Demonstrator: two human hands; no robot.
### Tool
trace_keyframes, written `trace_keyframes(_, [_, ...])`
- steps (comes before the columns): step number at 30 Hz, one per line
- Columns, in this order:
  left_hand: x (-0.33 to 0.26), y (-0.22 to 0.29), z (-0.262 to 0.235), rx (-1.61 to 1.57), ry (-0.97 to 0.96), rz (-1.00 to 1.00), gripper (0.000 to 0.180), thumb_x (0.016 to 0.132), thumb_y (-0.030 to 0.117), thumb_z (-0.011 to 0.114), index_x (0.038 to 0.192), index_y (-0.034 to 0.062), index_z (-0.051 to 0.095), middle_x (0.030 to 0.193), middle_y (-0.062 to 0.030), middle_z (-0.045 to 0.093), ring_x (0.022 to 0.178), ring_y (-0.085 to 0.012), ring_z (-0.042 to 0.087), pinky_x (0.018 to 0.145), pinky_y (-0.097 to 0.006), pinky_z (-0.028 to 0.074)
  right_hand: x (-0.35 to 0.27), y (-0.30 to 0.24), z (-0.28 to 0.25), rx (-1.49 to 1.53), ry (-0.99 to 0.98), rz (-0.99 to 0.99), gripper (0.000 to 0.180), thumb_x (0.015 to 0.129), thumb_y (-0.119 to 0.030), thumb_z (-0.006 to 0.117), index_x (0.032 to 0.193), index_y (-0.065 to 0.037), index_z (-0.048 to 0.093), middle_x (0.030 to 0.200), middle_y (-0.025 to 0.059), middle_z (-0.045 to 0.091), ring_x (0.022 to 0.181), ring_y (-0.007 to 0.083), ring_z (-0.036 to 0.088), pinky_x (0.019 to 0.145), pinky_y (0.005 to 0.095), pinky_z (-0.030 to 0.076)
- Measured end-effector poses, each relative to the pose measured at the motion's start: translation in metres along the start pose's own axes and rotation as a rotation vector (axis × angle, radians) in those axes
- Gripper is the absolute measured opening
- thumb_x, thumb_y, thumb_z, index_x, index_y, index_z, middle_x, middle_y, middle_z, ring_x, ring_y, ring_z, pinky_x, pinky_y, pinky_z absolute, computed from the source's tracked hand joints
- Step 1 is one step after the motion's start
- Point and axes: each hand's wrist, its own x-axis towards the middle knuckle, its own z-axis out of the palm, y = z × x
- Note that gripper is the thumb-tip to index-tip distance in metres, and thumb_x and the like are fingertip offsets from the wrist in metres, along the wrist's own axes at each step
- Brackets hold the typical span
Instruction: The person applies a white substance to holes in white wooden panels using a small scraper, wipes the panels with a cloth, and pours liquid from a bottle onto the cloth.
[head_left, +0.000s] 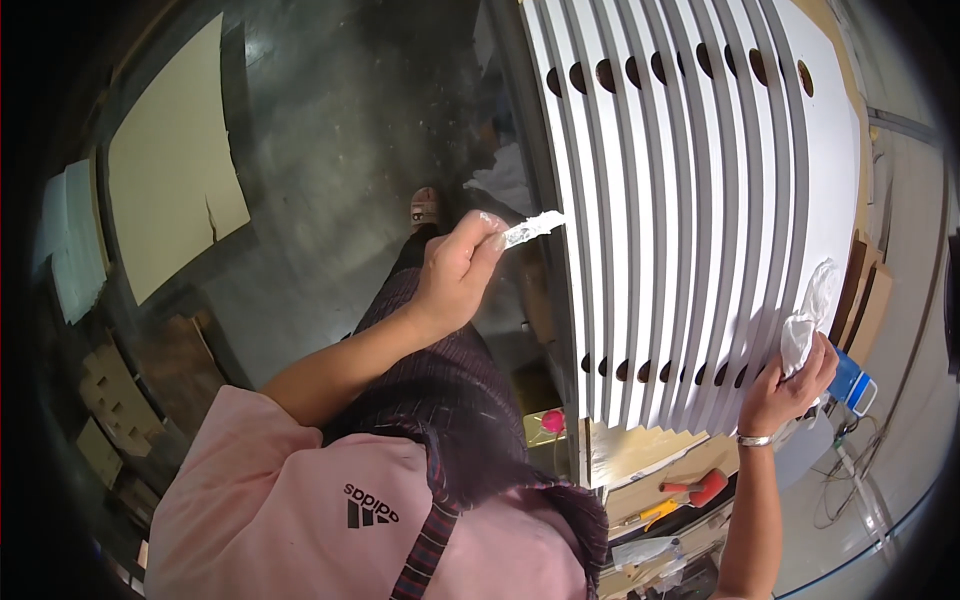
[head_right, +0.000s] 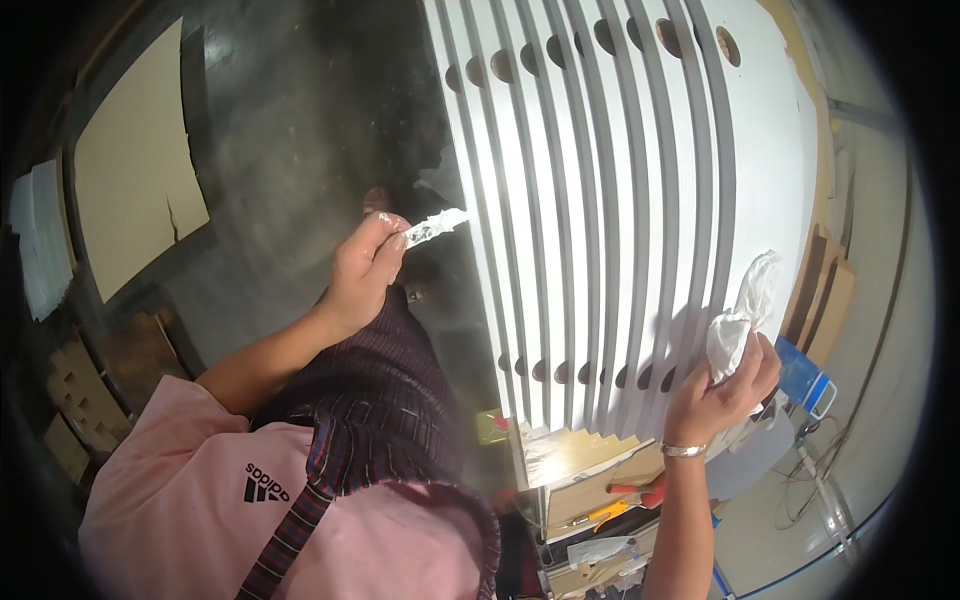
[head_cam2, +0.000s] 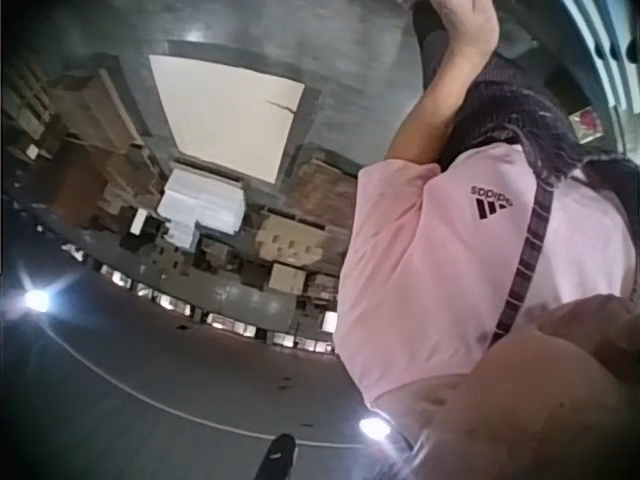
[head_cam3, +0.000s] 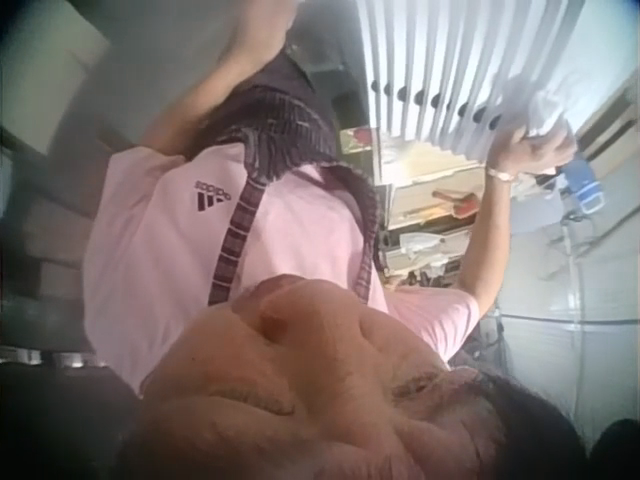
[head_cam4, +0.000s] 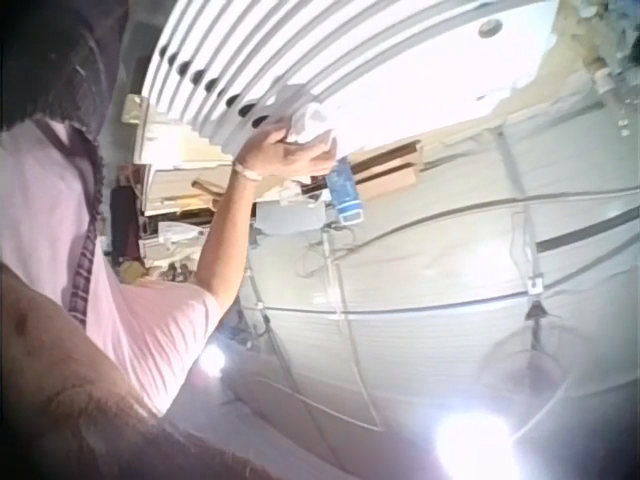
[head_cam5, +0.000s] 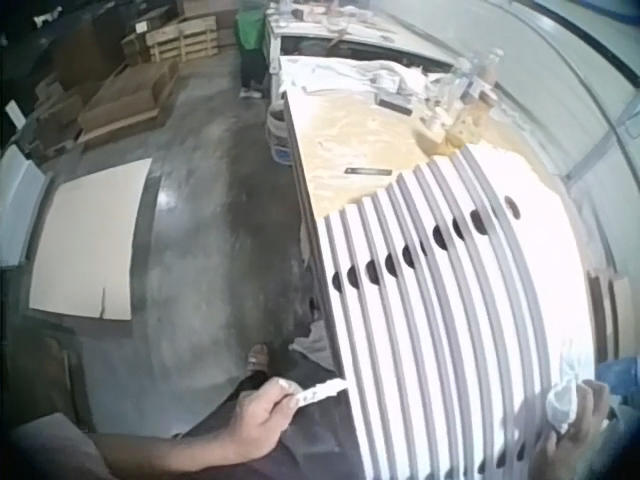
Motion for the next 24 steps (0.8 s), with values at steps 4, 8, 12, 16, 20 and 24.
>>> trace_keyframes(4, [-0.001, 0.0, 0.003, 0.035, 0.098, 0.011, 0.007, 0.094, 0.006, 0.054, 0.095, -0.0002, 0.057, 0.064, -0.0101, 0.054, 0.053, -0.0167, 0.053, 0.054, -0.029, 0.042, -0.002, 0.001, 0.0, -0.015, 0.001, 0.004, 0.05, 0.065, 0.005, 0.049, 0.113, 0.002, 0.057, 0.112, 0.0192, 0.055, 0.107, 0.0387, 0.05, 0.097, 0.0463, 0.038])
trace_keyframes(8, [-0.003, 0.0, 0.004, 0.082, 0.049, 0.067, 0.006, 0.093, 0.005, 0.055, 0.095, -0.0006, 0.057, 0.067, -0.0115, 0.056, 0.056, -0.021, 0.057, 0.055, -0.031, 0.044, -0.003, 0.001, 0.001, -0.023, -0.005, 0.023, 0.047, 0.067, 0.004, 0.052, 0.114, 0.002, 0.057, 0.113, 0.019, 0.055, 0.108, 0.0388, 0.05, 0.096, 0.0466, 0.039])
trace_keyframes(12, [0.002, 0.004, 0.003, 0.142, 0.123, 0.143, 0.007, 0.092, 0.005, 0.056, 0.095, -0.0011, 0.058, 0.069, -0.0125, 0.059, 0.059, -0.0246, 0.06, 0.056, -0.031, 0.046, -0.003, 0.001, 0.001, -0.028, 0.0, 0.013, 0.047, 0.067, 0.004, 0.052, 0.114, 0.002, 0.057, 0.112, 0.0188, 0.055, 0.107, 0.0388, 0.05, 0.096, 0.0465, 0.039])
trace_keyframes(16, [0.007, -0.002, 0.006, 0.172, 0.108, 0.208, 0.007, 0.092, 0.005, 0.057, 0.094, -0.0007, 0.058, 0.068, -0.0131, 0.059, 0.058, -0.0256, 0.061, 0.056, -0.031, 0.046, -0.004, 0.004, 0.003, -0.016, 0.012, -0.007, 0.046, 0.068, 0.004, 0.052, 0.114, 0.002, 0.057, 0.112, 0.0189, 0.054, 0.107, 0.0383, 0.05, 0.095, 0.0461, 0.04])
trace_keyframes(20, [0.009, -0.003, 0.005, 0.191, 0.142, 0.257, 0.006, 0.091, 0.005, 0.057, 0.093, -0.0004, 0.058, 0.068, -0.0135, 0.059, 0.059, -0.0262, 0.062, 0.056, -0.032, 0.046, -0.001, 0.0, 0.001, -0.018, 0.005, -0.005, 0.046, 0.068, 0.004, 0.052, 0.113, 0.003, 0.057, 0.112, 0.0193, 0.054, 0.106, 0.0377, 0.051, 0.095, 0.0456, 0.04])
trace_keyframes(24, [0.015, 0.0, 0.001, 0.241, 0.161, 0.186, 0.005, 0.091, 0.004, 0.057, 0.092, -0.0008, 0.058, 0.071, -0.0141, 0.062, 0.061, -0.0293, 0.063, 0.056, -0.034, 0.047, -0.003, 0.002, 0.001, -0.021, 0.015, -0.007, 0.046, 0.067, 0.005, 0.051, 0.113, 0.003, 0.057, 0.112, 0.0194, 0.054, 0.107, 0.0378, 0.051, 0.095, 0.0455, 0.04])
